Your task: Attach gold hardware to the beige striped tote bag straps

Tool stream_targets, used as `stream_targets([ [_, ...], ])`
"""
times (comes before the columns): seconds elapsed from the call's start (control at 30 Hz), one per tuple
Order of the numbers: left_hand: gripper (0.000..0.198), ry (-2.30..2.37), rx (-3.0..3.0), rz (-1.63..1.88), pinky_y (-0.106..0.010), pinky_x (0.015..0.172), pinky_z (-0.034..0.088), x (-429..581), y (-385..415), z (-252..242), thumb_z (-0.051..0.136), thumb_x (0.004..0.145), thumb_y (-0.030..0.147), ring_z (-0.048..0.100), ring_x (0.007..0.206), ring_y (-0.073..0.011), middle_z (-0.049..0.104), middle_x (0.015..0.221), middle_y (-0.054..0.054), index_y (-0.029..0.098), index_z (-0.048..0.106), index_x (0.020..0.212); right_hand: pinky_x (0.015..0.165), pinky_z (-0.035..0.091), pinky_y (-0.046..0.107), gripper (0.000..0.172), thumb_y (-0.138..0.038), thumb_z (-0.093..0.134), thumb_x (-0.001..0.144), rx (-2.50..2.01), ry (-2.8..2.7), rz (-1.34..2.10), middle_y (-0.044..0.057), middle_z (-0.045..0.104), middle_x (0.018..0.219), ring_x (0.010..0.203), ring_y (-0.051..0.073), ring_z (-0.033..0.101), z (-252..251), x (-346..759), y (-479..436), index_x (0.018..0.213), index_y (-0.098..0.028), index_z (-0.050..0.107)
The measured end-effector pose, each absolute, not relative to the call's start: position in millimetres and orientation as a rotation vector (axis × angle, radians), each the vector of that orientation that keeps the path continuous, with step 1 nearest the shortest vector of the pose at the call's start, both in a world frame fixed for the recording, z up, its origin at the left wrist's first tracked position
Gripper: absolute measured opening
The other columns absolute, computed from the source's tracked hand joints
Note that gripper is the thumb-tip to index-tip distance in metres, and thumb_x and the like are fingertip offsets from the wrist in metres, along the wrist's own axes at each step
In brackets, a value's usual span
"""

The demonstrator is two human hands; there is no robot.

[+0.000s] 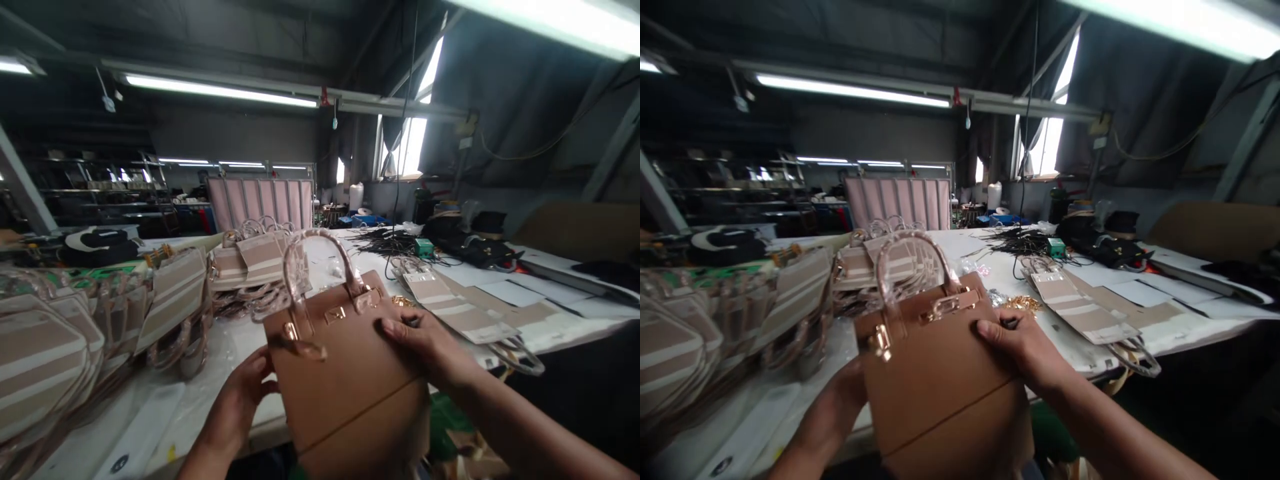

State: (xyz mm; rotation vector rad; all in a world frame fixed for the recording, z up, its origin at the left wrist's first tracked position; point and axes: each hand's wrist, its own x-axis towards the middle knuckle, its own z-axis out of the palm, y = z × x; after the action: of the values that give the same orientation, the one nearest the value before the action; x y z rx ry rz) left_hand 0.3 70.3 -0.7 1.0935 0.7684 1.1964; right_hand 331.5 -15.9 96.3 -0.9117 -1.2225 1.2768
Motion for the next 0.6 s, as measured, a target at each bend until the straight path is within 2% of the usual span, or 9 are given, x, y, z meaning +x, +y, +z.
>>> stream_targets([
  [0.1, 0.057, 0.59, 1.102, 1.253, -0.042, 0.097, 0.06, 10, 41, 27, 0.08, 0.078, 0.049, 0.065, 0.132, -0.0398, 0.075, 0.137, -0.011, 0.025, 0.077, 0.13, 0.076, 0.06, 0.034, 0.061, -0.064, 0.1, 0.074, -0.792, -1.074, 1.34, 0.014, 0.079, 0.095, 0.079, 0.028, 0.075, 81, 313, 3, 0.105, -0.014, 0.082],
  [0.17, 0.07, 0.525, 1.155, 1.3, -0.044, 0.106, 0.057, 16, 27, 41, 0.078, 0.081, 0.049, 0.06, 0.139, -0.0399, 0.069, 0.149, -0.013, 0.024, 0.068, 0.146, 0.077, 0.06, 0.035, 0.062, -0.063, 0.1, 0.075, -0.77, -1.039, 1.333, 0.014, 0.079, 0.096, 0.084, 0.03, 0.075, 66, 302, 13, 0.108, -0.015, 0.081],
  [0.23, 0.077, 0.589, 1.197, 1.34, -0.045, 0.112, 0.054, 22, 21, 47, 0.081, 0.082, 0.048, 0.061, 0.139, -0.0387, 0.067, 0.151, -0.015, 0.023, 0.062, 0.152, 0.075, 0.058, 0.034, 0.06, -0.065, 0.099, 0.075, -0.804, -1.068, 1.285, 0.013, 0.079, 0.095, 0.085, 0.03, 0.074, 54, 294, 19, 0.102, -0.015, 0.08],
  [0.37, 0.069, 0.889, 1.242, 1.525, -0.043, 0.112, 0.054, 40, 28, 39, 0.092, 0.078, 0.049, 0.069, 0.127, -0.0343, 0.075, 0.134, -0.015, 0.019, 0.069, 0.135, 0.06, 0.044, 0.028, 0.058, -0.069, 0.094, 0.074, -1.013, -1.237, 1.0, 0.007, 0.071, 0.077, 0.071, 0.023, 0.063, 41, 287, 28, 0.077, -0.016, 0.072],
  [0.43, 0.061, 0.962, 1.248, 1.642, -0.04, 0.109, 0.054, 50, 33, 31, 0.091, 0.079, 0.055, 0.07, 0.124, -0.0325, 0.077, 0.128, -0.013, 0.018, 0.072, 0.124, 0.058, 0.039, 0.028, 0.053, -0.065, 0.093, 0.075, -1.061, -1.311, 0.825, 0.003, 0.065, 0.071, 0.067, 0.02, 0.056, 39, 285, 32, 0.075, -0.018, 0.068],
  [0.5, 0.057, 1.018, 1.233, 1.717, -0.037, 0.105, 0.056, 57, 36, 26, 0.087, 0.082, 0.061, 0.07, 0.123, -0.031, 0.078, 0.123, -0.011, 0.019, 0.074, 0.118, 0.061, 0.04, 0.028, 0.045, -0.058, 0.091, 0.076, -1.069, -1.344, 0.661, 0.0, 0.062, 0.071, 0.068, 0.02, 0.054, 39, 283, 35, 0.08, -0.019, 0.068],
  [0.6, 0.058, 1.079, 1.208, 1.719, -0.037, 0.103, 0.057, 61, 37, 22, 0.08, 0.086, 0.068, 0.07, 0.123, -0.0314, 0.079, 0.121, -0.011, 0.019, 0.075, 0.117, 0.067, 0.043, 0.03, 0.039, -0.054, 0.085, 0.083, -1.076, -1.354, 0.499, -0.001, 0.063, 0.075, 0.073, 0.021, 0.056, 39, 283, 37, 0.098, -0.02, 0.075],
])
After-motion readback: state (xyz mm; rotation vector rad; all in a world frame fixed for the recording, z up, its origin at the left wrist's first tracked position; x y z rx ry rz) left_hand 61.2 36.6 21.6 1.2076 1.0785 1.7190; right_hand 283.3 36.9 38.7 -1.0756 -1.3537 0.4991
